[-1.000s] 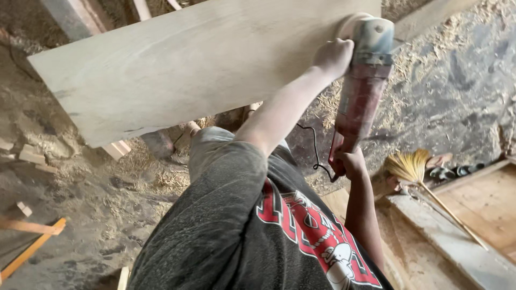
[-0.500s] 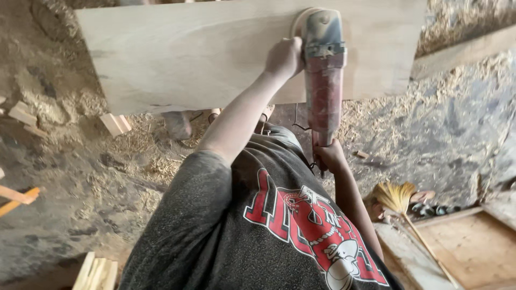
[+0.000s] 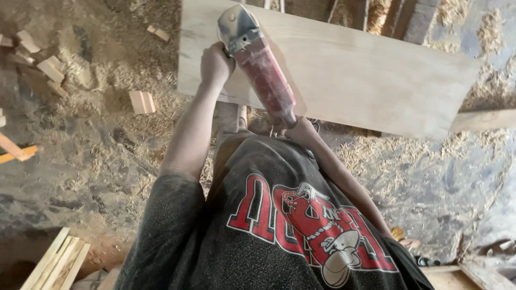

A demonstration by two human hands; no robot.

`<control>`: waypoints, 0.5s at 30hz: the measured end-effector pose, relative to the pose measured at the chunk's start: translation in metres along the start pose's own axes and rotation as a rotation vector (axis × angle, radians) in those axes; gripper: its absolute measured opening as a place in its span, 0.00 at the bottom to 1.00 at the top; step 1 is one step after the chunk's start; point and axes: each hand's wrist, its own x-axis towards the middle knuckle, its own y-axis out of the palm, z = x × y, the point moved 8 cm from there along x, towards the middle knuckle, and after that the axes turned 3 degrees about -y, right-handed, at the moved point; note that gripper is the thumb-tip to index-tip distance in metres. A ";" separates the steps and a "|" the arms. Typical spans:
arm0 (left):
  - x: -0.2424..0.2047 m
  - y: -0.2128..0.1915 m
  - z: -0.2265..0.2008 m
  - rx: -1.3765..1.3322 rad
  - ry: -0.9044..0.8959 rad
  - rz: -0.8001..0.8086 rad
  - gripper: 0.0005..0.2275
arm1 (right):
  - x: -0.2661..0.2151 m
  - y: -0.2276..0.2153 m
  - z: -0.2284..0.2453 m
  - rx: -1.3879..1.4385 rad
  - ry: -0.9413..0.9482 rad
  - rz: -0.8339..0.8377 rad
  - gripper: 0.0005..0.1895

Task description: The person uses a handheld electric sander to smooth the surface of a wooden plank. They move the sander across the wood, flip the plank to sand the other side, and continue sanding.

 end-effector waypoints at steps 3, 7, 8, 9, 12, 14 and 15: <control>0.014 -0.032 0.034 0.026 -0.040 -0.044 0.06 | 0.011 0.013 0.044 -0.100 0.048 0.021 0.24; 0.022 -0.042 0.046 0.002 -0.047 -0.055 0.05 | 0.006 0.015 0.071 -0.051 0.120 0.116 0.20; 0.021 -0.046 0.048 -0.010 -0.054 -0.036 0.05 | 0.007 0.013 0.072 -0.048 0.145 0.123 0.20; 0.020 -0.042 0.042 0.003 -0.059 -0.024 0.09 | 0.003 0.011 0.066 -0.033 0.183 0.114 0.21; 0.014 -0.021 0.012 0.033 -0.042 0.030 0.15 | -0.009 0.002 0.042 0.001 0.138 0.024 0.23; 0.011 0.001 -0.018 0.021 0.013 0.068 0.10 | -0.014 -0.004 0.017 0.011 0.104 -0.054 0.25; 0.010 0.011 -0.031 0.002 0.039 0.083 0.09 | -0.016 -0.009 0.005 0.010 0.081 -0.087 0.26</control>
